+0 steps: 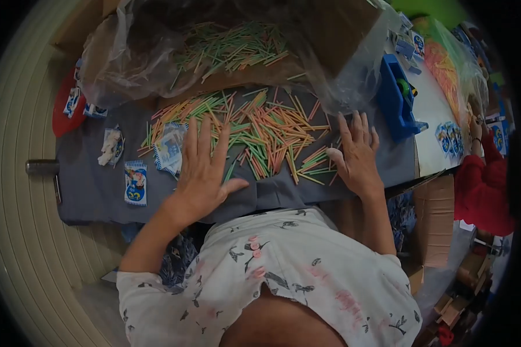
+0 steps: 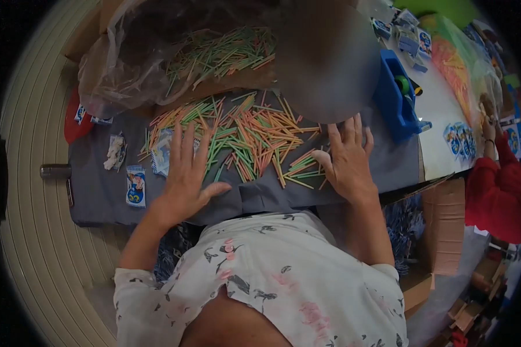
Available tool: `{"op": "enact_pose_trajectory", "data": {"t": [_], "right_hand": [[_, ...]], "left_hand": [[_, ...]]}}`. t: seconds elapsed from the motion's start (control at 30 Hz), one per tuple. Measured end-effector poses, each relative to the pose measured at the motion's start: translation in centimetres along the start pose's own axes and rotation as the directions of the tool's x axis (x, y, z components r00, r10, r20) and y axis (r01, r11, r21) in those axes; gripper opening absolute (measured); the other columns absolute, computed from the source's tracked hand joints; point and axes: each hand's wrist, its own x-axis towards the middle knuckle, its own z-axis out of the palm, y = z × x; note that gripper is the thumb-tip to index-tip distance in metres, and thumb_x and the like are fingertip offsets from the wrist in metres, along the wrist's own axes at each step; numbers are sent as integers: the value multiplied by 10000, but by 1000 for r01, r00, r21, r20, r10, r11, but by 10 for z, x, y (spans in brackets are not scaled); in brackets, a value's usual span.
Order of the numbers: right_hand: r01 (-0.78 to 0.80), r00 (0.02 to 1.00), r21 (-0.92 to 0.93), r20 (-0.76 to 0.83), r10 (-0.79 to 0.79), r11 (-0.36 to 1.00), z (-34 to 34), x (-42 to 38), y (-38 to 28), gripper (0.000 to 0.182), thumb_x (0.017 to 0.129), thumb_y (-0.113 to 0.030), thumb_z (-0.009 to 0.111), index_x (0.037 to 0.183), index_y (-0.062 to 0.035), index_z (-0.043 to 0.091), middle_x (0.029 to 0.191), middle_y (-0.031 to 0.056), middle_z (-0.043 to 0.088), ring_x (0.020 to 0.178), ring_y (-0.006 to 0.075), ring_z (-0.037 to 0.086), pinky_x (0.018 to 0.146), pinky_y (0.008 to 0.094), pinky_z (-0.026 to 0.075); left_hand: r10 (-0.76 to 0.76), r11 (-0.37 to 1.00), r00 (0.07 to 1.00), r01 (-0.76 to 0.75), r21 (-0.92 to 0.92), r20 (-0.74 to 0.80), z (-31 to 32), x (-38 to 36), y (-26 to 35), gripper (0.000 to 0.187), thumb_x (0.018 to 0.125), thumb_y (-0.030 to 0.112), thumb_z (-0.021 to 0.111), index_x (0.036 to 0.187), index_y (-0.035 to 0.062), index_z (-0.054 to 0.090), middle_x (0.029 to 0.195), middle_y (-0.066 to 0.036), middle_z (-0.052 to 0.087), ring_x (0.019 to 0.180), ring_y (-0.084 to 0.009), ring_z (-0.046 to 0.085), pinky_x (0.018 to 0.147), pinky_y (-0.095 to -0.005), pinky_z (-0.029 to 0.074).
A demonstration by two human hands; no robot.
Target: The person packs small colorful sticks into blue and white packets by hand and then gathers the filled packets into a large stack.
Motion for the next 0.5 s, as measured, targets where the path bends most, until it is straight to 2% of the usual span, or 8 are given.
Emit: {"op": "enact_pose_trajectory", "data": {"t": [0.03,0.13,0.17,0.23,0.27,0.33,0.43,0.5], "right_hand": [[21,1000,-2,8,-21,1000,6,1,-9,734,935,-540,480,1514,-128,295,1518,270,250,1439,424,175,1148,544,95],[110,977,129,166,-131,986,20,20,-49,769,953,-564,428,1530,-95,229,1560,280,122,1448,452,108,1160,538,63],[112,976,129,173,-134,985,23,29,-65,769,953,-564,428,1530,-95,229,1560,280,122,1448,452,108,1160,538,63],[293,943,385,36,-332,875,27,45,-94,791,938,-555,469,1533,-107,205,1514,336,185,1418,506,140,1145,573,111],[299,940,377,41,-338,877,26,50,-105,791,938,-555,469,1533,-107,205,1514,336,185,1418,506,140,1145,573,111],[492,838,389,34,-545,779,17,62,-120,793,936,-541,488,1537,-116,193,1511,338,191,1418,501,148,1138,571,131],[408,903,343,-18,-429,846,-7,70,-105,736,949,-478,510,1525,-110,237,1515,322,204,1430,475,157,1132,562,148],[342,931,250,40,-363,906,-16,58,-80,702,952,-438,523,1516,-109,266,1517,308,214,1429,463,174,1130,550,156]], "left_hand": [[-99,995,994,98,26,40,19,-17,-4,996,808,412,744,1521,11,175,1539,-321,123,1438,-509,49,1160,-568,92],[-184,982,981,186,-33,64,57,-21,-5,965,843,449,693,1520,3,169,1550,-326,74,1445,-499,24,1164,-569,52],[-128,989,992,129,-69,10,64,-16,-4,932,867,470,650,1512,-12,181,1555,-330,41,1447,-499,11,1165,-570,28],[-117,986,993,114,-120,-19,70,-4,-1,929,865,466,651,1510,-13,186,1554,-330,45,1446,-499,11,1165,-571,33],[-103,983,993,93,-156,-57,70,2,-1,926,863,462,653,1509,-15,190,1554,-330,50,1446,-500,11,1165,-571,38],[-105,970,987,74,-233,-123,62,3,-2,882,845,419,688,1479,-24,264,1546,-326,92,1441,-501,45,1163,-573,80],[-54,976,977,8,-216,-208,33,-18,-15,841,811,342,740,1447,-18,325,1529,-320,159,1436,-490,100,1149,-596,124],[-123,992,950,119,-31,-287,7,-47,-30,788,772,279,782,1403,-4,406,1506,-315,220,1425,-479,157,1132,-616,147]]}}
